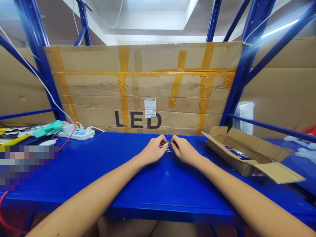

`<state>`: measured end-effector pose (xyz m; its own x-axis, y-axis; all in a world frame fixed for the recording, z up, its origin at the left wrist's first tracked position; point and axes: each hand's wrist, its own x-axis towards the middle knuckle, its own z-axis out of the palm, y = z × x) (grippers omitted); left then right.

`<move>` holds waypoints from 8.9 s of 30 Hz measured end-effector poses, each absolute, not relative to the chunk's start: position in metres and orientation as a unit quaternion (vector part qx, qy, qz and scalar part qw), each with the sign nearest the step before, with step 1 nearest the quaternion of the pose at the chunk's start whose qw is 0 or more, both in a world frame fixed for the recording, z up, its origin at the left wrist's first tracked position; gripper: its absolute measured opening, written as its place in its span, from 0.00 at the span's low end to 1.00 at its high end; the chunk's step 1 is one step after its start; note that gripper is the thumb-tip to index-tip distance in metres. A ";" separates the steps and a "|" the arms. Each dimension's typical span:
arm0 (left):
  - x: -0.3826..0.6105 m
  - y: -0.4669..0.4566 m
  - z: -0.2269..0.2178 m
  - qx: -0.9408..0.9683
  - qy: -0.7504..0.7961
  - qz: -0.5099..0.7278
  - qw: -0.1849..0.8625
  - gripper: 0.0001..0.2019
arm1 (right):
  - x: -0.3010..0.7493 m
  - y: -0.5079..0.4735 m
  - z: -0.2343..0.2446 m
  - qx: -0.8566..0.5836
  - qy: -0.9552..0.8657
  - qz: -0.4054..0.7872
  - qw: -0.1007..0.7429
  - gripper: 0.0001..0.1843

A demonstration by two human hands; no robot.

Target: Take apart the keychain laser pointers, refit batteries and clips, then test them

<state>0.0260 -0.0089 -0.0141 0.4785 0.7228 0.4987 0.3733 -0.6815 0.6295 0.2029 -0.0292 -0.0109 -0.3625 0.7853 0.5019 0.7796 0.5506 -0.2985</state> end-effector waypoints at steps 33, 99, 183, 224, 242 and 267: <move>0.007 0.008 -0.004 0.800 0.379 0.415 0.210 0.08 | 0.223 -0.020 -0.004 -0.506 -0.790 0.074 0.340 0.08; 0.002 0.016 0.005 0.482 0.263 0.477 0.687 0.35 | 0.215 -0.028 0.002 -0.515 -0.758 0.041 0.398 0.12; 0.006 0.011 0.003 0.474 0.250 0.467 0.703 0.32 | 0.215 -0.028 0.004 -0.532 -0.745 0.016 0.403 0.14; 0.009 0.013 -0.003 0.642 0.338 0.473 0.500 0.15 | 0.219 -0.023 0.001 -0.461 -0.794 0.087 0.386 0.16; 0.003 0.042 -0.006 0.646 0.356 0.531 0.417 0.05 | 0.219 0.042 -0.008 -0.446 -0.729 0.271 0.443 0.12; -0.002 0.130 -0.048 0.757 0.452 0.388 0.267 0.08 | 0.201 0.082 -0.029 -0.576 -0.779 0.056 0.242 0.10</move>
